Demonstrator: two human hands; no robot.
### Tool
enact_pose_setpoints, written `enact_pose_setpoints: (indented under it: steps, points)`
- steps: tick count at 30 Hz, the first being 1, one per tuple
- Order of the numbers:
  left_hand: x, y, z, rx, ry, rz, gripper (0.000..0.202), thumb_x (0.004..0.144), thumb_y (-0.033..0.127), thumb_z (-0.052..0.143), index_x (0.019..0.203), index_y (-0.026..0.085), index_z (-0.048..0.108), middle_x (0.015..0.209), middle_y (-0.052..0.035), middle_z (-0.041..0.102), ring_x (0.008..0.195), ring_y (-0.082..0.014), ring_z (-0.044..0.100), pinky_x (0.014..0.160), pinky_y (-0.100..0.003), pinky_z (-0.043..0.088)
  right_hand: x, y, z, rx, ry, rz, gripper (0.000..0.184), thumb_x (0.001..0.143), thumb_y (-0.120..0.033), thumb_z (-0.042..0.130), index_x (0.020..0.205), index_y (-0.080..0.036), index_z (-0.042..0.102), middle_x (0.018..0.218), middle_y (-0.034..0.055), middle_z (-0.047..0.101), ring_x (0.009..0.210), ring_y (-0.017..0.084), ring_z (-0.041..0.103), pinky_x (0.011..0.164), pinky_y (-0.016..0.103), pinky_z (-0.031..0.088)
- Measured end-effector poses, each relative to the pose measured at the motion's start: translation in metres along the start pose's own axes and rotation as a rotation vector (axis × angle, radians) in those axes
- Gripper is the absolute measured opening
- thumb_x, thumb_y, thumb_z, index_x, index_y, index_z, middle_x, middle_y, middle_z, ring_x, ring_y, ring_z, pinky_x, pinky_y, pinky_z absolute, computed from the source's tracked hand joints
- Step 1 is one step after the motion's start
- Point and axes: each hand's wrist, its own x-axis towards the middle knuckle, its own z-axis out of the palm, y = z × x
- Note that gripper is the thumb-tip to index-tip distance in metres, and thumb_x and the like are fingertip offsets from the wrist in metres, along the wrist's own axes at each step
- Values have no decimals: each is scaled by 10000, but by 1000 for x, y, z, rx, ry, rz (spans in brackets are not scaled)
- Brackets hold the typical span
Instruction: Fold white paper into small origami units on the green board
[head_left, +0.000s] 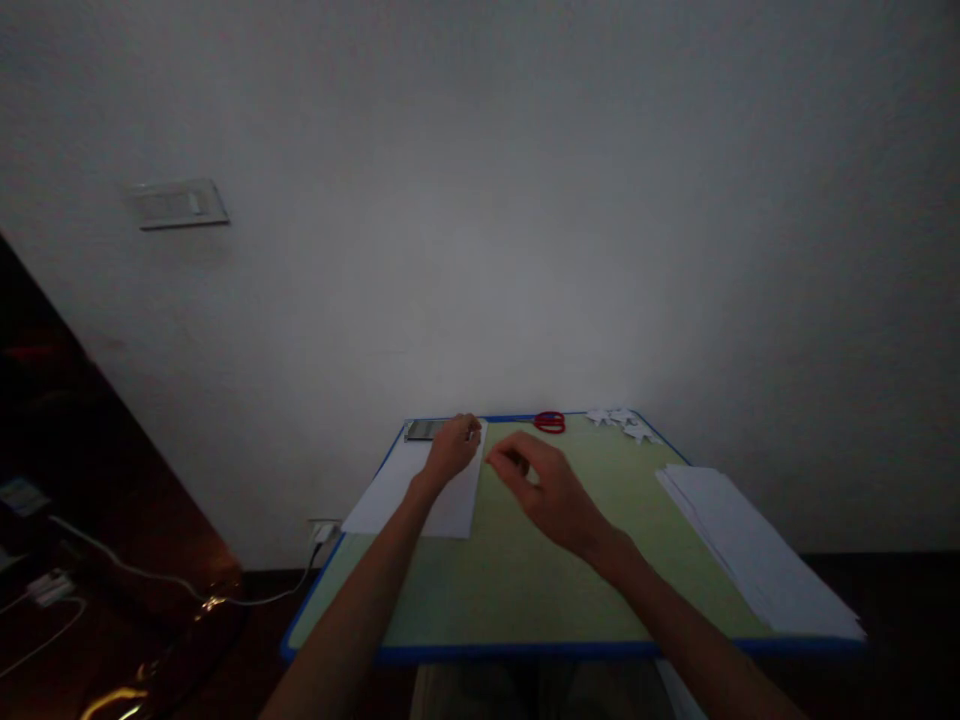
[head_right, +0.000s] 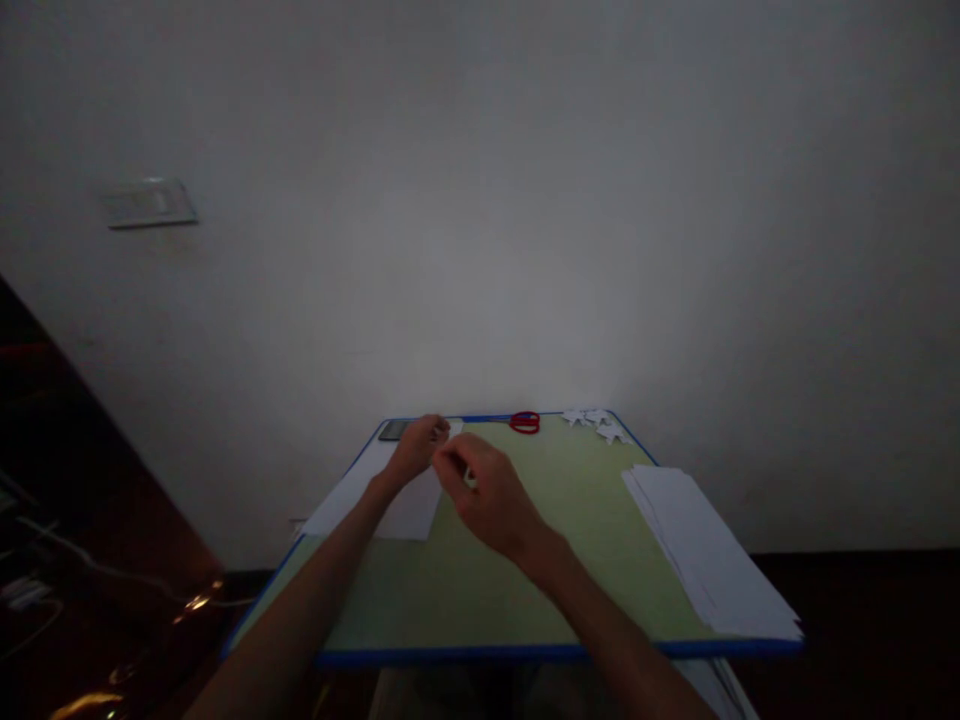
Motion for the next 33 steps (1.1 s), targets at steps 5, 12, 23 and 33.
enact_pose_setpoints:
  steps: [5,12,23,33]
  points:
    - [-7,-37,-22,155,97,-100,182,887,132,551,1033,210,627,1067,-77,709,1051,-240,622,925,-337,454,30,36,41,-353,-434,-104,432,863,-408,750,1253,-229,692,1247,129,659,1208,316,547,1042,532,383]
    - [-26,-54,-28,222,51,-204,173,963,235,495,903,201,654,923,-83,743,868,-232,669,752,-308,445,30,74,69,-291,-557,10,723,771,-690,732,1390,-333,620,1515,124,511,1401,354,398,1132,577,245]
    - [-23,-16,-24,160,26,-37,200,982,255,513,907,201,690,899,-57,752,822,-195,669,745,-291,415,24,75,77,-319,-438,42,434,896,-526,700,1257,-285,715,1403,112,598,1327,325,468,1085,543,306]
    - [-25,10,-34,249,64,20,173,988,257,500,937,211,658,914,-55,743,837,-205,670,749,-296,415,25,63,86,-346,-94,252,706,857,-591,683,1426,-213,505,1216,155,539,1114,312,565,941,468,452]
